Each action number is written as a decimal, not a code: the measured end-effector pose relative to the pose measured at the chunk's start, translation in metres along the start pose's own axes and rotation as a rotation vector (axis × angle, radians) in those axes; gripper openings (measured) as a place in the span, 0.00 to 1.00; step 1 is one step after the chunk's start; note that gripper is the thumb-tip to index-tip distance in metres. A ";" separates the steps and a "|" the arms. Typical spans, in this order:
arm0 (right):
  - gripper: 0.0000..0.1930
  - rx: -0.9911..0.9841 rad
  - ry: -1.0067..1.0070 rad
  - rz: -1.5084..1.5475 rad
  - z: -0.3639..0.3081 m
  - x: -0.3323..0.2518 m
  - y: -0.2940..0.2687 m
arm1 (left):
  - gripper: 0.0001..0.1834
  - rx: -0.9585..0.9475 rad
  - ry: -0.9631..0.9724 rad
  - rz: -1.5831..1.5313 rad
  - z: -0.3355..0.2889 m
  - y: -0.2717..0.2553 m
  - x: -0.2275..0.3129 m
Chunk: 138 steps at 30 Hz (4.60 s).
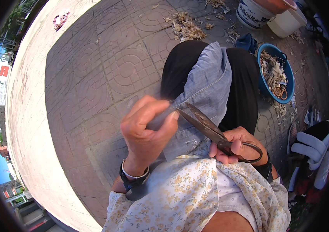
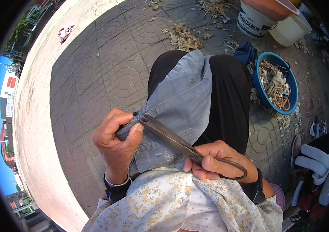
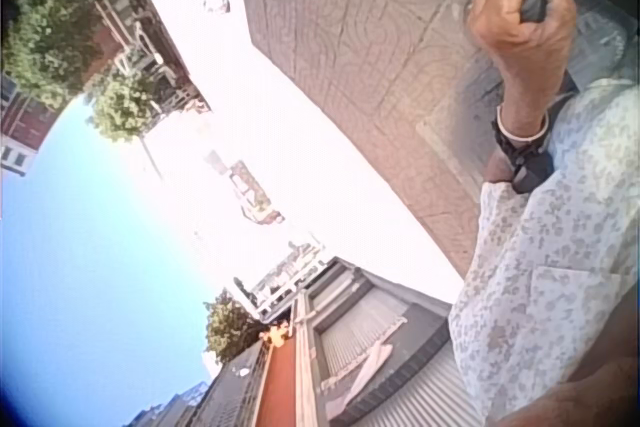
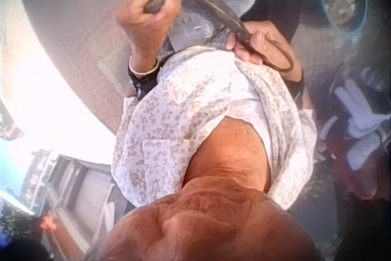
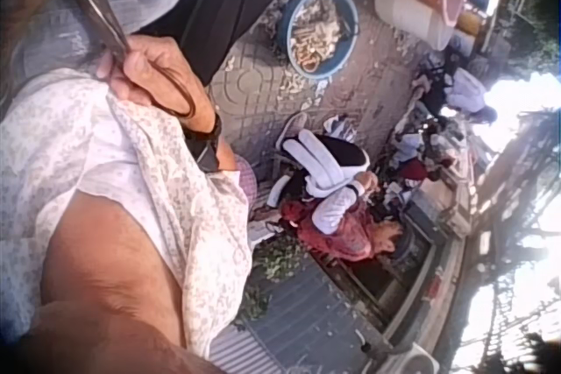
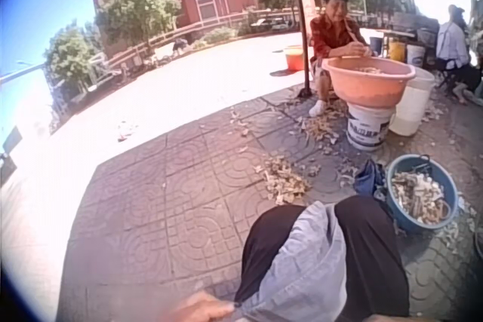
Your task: The person uses large shears to cut along the edge of a denim garment while sitting outdoors.
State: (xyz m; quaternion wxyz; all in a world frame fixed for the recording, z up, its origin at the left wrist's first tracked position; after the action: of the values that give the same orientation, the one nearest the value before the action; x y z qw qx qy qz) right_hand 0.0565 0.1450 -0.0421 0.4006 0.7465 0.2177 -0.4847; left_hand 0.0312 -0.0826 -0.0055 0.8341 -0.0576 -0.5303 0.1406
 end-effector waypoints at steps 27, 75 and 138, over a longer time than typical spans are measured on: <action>0.36 0.541 -0.671 0.387 0.022 -0.059 -0.016 | 0.06 -0.219 -0.238 -0.252 -0.026 0.033 0.000; 0.25 0.259 -0.212 -0.297 0.018 0.004 0.009 | 0.09 0.040 -0.067 0.028 -0.002 0.003 -0.002; 0.40 0.533 -0.749 -0.006 0.010 -0.079 -0.011 | 0.09 -0.023 -0.096 -0.050 -0.007 0.003 -0.007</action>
State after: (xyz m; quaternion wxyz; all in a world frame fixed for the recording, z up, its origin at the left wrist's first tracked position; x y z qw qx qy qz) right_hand 0.0088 0.1485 0.0228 0.2442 0.5960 -0.0721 -0.7616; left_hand 0.0337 -0.0813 -0.0157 0.8102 -0.0471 -0.5725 0.1164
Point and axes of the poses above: each hand's wrist, its own z-axis towards the middle knuckle, its own y-axis out of the palm, x = y × z, the point moved 3 cm from there along z, towards the middle knuckle, and after that the axes turned 15 degrees about -z, right-handed, at the moved point
